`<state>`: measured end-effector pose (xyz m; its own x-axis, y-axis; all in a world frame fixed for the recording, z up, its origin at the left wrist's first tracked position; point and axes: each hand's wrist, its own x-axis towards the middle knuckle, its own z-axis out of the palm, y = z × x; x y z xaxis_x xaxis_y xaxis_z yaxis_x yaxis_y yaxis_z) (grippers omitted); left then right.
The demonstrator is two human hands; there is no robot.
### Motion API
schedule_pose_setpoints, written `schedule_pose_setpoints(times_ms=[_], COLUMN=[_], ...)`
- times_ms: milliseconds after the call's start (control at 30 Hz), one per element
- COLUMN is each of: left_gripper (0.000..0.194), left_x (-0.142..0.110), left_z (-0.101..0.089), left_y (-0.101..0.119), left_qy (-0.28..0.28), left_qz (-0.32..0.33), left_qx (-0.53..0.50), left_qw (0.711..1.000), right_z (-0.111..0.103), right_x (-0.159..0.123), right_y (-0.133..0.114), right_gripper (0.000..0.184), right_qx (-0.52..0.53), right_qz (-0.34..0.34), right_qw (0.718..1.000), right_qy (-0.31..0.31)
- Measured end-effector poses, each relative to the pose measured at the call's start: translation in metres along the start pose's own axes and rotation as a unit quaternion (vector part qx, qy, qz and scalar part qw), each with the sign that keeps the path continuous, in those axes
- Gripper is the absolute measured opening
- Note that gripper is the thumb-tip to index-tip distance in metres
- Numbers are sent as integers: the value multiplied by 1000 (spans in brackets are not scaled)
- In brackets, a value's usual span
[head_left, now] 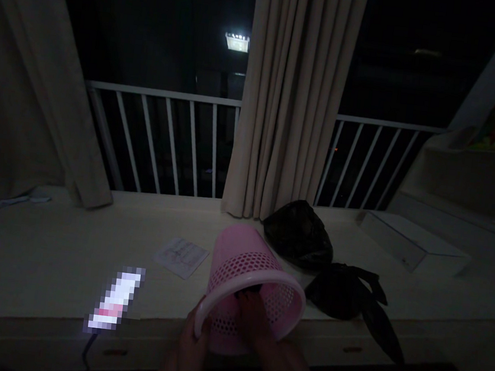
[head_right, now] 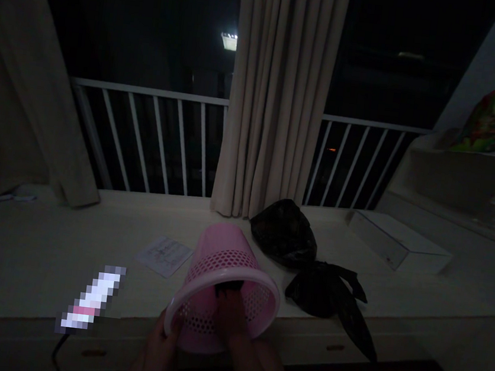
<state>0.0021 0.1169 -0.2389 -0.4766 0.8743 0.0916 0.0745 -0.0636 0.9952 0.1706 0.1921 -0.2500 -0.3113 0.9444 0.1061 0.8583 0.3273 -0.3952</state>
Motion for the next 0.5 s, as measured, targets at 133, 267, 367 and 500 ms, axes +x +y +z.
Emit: schedule_pose_setpoints(times_ms=[133, 267, 367, 500], left_gripper=[70, 71, 70, 66], left_x=[0, 0, 1, 2], left_z=[0, 0, 0, -1], left_y=[-1, -5, -7, -9], left_qy=[-6, -4, -6, -6], left_qz=[2, -5, -2, 0], left_qx=[3, -11, -7, -19], left_qw=[1000, 1000, 1000, 1000], right_z=[4, 6, 6, 4], right_x=[1, 1, 2, 2], right_y=[2, 2, 1, 0], right_gripper=[55, 51, 51, 53], right_qx=[-10, -19, -18, -26], right_qz=[-4, -4, 2, 5], right_qw=[1000, 1000, 1000, 1000], right_qy=[10, 23, 13, -5])
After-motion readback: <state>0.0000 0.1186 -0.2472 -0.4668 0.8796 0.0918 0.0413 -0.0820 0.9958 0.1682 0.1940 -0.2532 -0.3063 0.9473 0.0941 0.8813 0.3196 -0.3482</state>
